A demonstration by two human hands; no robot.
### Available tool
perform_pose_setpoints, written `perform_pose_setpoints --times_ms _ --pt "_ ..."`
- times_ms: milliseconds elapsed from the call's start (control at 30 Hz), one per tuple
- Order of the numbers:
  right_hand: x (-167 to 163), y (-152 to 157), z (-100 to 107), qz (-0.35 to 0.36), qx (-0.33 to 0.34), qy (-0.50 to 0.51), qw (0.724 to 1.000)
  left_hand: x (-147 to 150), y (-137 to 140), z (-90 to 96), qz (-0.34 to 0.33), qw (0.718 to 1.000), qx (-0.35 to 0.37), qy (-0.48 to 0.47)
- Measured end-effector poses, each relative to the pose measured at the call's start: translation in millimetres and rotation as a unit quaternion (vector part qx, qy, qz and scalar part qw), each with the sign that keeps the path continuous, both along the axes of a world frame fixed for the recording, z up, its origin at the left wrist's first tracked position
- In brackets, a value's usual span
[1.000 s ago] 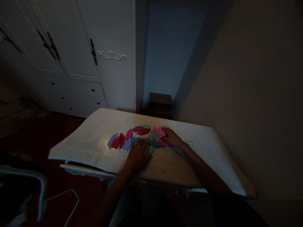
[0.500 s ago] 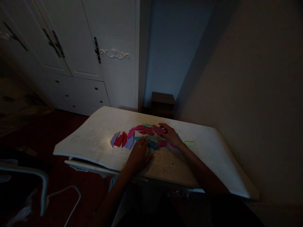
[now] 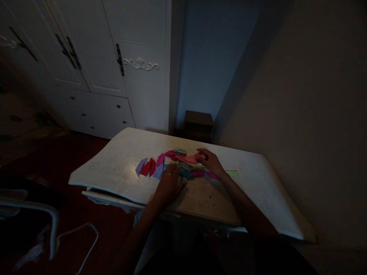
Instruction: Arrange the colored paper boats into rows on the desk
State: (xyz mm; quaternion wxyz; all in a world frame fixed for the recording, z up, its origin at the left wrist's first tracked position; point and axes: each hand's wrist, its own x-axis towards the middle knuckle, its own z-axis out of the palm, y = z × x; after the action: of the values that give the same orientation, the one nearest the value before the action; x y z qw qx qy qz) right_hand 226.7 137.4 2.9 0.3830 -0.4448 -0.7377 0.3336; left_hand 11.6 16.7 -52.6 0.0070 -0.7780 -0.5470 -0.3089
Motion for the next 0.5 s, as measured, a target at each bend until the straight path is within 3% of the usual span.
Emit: perform_pose_setpoints --times_ms 233,500 --pt "9.8 -17.3 6.4 -0.024 -0.025 0.037 0.999 3.8 1.7 7.3 0.001 1.000 0.000 -0.011" --pt "-57.9 -42.8 3.4 0.015 -0.002 0.011 1.000 -7.8 -19.7 24.2 0.137 0.975 0.090 -0.148"
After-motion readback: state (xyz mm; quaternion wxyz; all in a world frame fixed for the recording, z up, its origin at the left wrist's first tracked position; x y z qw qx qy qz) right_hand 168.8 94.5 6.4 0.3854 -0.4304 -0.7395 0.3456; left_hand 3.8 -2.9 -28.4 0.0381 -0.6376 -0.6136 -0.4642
